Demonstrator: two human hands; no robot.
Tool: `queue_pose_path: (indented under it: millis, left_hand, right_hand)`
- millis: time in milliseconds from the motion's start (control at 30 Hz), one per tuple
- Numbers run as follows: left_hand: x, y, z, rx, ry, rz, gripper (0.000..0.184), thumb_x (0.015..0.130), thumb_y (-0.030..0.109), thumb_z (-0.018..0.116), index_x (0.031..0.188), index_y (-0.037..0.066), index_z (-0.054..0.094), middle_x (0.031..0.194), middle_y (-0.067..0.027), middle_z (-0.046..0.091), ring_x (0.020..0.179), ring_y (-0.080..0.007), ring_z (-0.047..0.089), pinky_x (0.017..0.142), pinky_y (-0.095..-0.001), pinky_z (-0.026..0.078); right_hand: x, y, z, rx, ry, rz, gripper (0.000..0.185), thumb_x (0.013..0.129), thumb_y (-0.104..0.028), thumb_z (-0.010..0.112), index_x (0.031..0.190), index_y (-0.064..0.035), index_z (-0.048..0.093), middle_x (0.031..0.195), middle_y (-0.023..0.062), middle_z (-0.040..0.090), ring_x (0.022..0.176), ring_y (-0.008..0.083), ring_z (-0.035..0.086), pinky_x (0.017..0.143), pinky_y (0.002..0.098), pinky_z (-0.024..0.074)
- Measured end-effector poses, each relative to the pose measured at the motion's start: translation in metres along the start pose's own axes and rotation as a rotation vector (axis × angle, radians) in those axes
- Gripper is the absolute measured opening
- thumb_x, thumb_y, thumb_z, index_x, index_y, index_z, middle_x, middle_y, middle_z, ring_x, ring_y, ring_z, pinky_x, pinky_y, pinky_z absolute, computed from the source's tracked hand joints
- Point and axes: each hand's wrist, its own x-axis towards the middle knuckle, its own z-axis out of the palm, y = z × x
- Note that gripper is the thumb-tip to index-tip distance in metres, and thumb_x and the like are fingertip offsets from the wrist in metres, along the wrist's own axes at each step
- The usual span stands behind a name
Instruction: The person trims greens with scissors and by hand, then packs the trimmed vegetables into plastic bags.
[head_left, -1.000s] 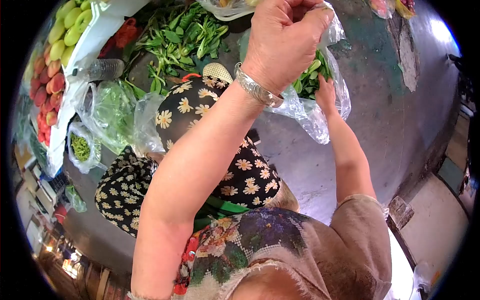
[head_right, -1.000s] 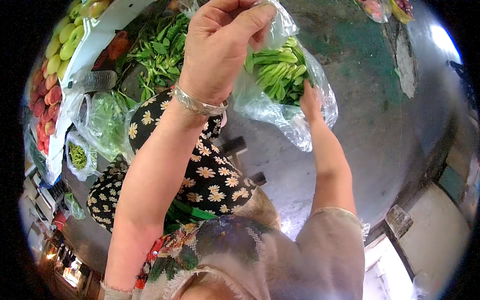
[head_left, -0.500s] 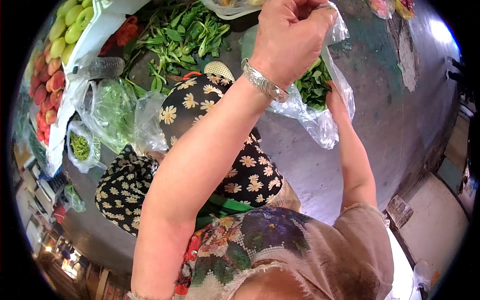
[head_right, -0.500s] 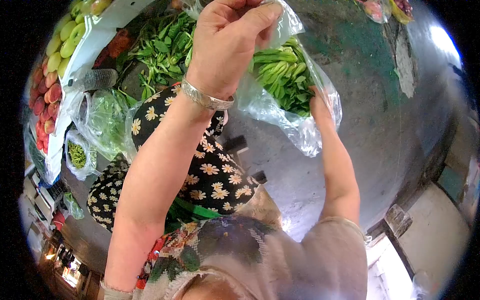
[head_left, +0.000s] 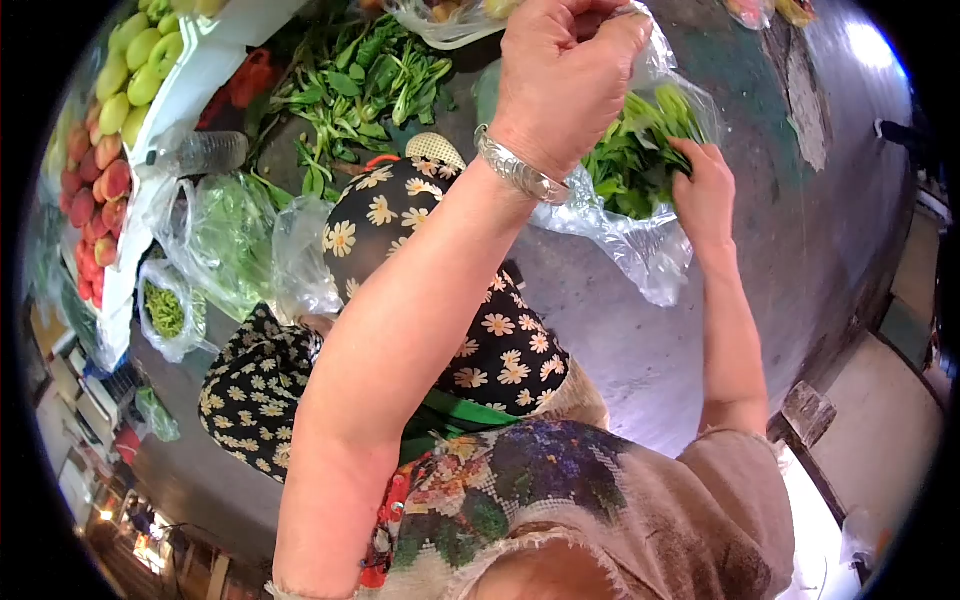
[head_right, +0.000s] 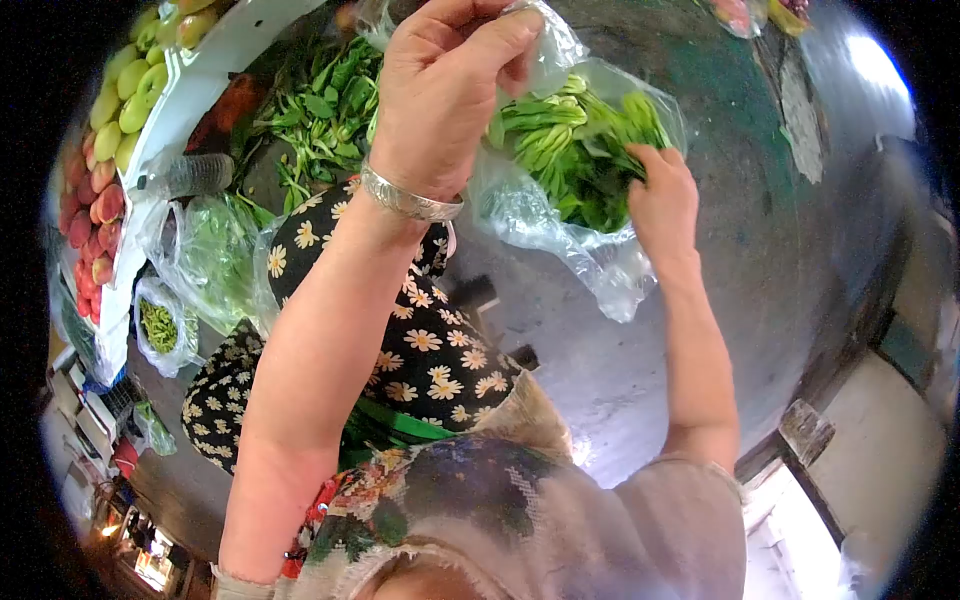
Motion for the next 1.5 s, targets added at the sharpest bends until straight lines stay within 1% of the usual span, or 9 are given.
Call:
queue_pose_path:
  millis: [167,300,467,533,633,800,1200,1400,1500]
  left_hand:
    - [0.006,-0.003,-0.008,0.116,0.028,0.064,0.011,0.089,0.008,0.064,0.095,-0.001,0.065,0.075,-0.0014,0.063,0.066,-0.0098,0.056,0.063,-0.0232,0.044]
    - [0.003,0.004,-0.013,0.047,0.035,0.078,0.011,0.088,0.005,0.063,0.096,-0.002,0.065,0.078,-0.0022,0.063,0.067,-0.0101,0.055,0.065,-0.0235,0.044]
    - [0.005,0.004,-0.019,-0.005,0.013,0.082,0.013,0.089,0.005,0.062,0.100,-0.002,0.064,0.081,-0.0034,0.064,0.071,-0.0113,0.056,0.068,-0.0243,0.045]
    - [0.005,0.005,-0.017,0.026,0.016,0.086,0.013,0.089,0.005,0.061,0.100,-0.001,0.064,0.081,-0.0035,0.064,0.071,-0.0112,0.056,0.069,-0.0244,0.045]
    - [0.006,0.004,-0.015,0.062,0.020,0.096,0.015,0.089,0.005,0.061,0.102,-0.001,0.064,0.084,-0.0039,0.065,0.073,-0.0113,0.058,0.072,-0.0247,0.045]
    - [0.003,0.007,-0.009,0.106,0.079,0.089,0.020,0.089,0.004,0.059,0.108,-0.001,0.065,0.090,-0.0047,0.068,0.080,-0.0121,0.061,0.078,-0.0252,0.047]
    - [0.001,0.007,-0.004,0.047,0.129,0.062,0.023,0.088,0.002,0.060,0.110,-0.002,0.064,0.091,-0.0054,0.068,0.080,-0.0137,0.062,0.081,-0.0268,0.048]
    - [0.000,0.007,-0.008,0.040,0.131,0.046,0.023,0.088,0.003,0.059,0.110,-0.002,0.064,0.092,-0.0057,0.068,0.079,-0.0143,0.062,0.081,-0.0274,0.047]
    - [0.003,0.006,-0.012,0.075,0.067,0.072,0.024,0.087,0.002,0.059,0.110,-0.002,0.064,0.093,-0.0057,0.068,0.079,-0.0144,0.062,0.081,-0.0275,0.047]
  right_hand:
    - [0.028,-0.031,0.101,0.040,0.043,-0.154,0.051,0.075,-0.003,0.059,0.124,-0.0143,0.056,0.100,0.0172,0.058,0.100,0.0373,0.057,0.081,0.0436,0.0493]
    - [0.036,-0.062,0.173,0.221,-0.184,-0.005,0.056,0.078,-0.009,0.061,0.132,-0.0154,0.048,0.113,0.0186,0.053,0.103,0.0377,0.056,0.086,0.0441,0.0486]
    - [0.034,-0.069,0.158,0.211,-0.232,-0.018,0.057,0.081,-0.012,0.062,0.135,-0.0129,0.046,0.122,0.0190,0.052,0.108,0.0395,0.055,0.091,0.0453,0.0465]
    - [0.025,-0.065,0.138,0.425,-0.177,-0.234,0.051,0.082,-0.012,0.061,0.132,-0.0102,0.049,0.128,0.0200,0.050,0.112,0.0393,0.053,0.093,0.0455,0.0450]
    - [0.029,-0.056,0.116,0.246,-0.103,-0.350,0.046,0.083,-0.011,0.061,0.128,-0.0076,0.054,0.135,0.0213,0.046,0.115,0.0376,0.054,0.094,0.0434,0.0446]
    - [0.041,-0.043,0.120,-0.009,-0.064,-0.080,0.053,0.086,-0.029,0.059,0.136,-0.0136,0.050,0.149,0.0234,0.032,0.138,0.0428,0.028,0.109,0.0550,0.0238]
    - [0.077,-0.046,0.206,0.107,-0.313,-0.087,0.061,0.083,-0.037,0.065,0.137,-0.0139,0.049,0.147,0.0241,0.033,0.137,0.0387,0.031,0.107,0.0530,0.0285]
    - [0.066,-0.025,0.150,0.456,0.016,0.009,0.034,0.087,-0.029,0.057,0.113,-0.0090,0.066,0.115,0.0143,0.064,0.107,0.0317,0.061,0.094,0.0405,0.0459]
    - [0.074,0.010,0.148,0.522,0.051,0.192,0.034,0.088,-0.029,0.056,0.113,-0.0084,0.067,0.110,0.0154,0.067,0.103,0.0329,0.063,0.092,0.0388,0.0474]
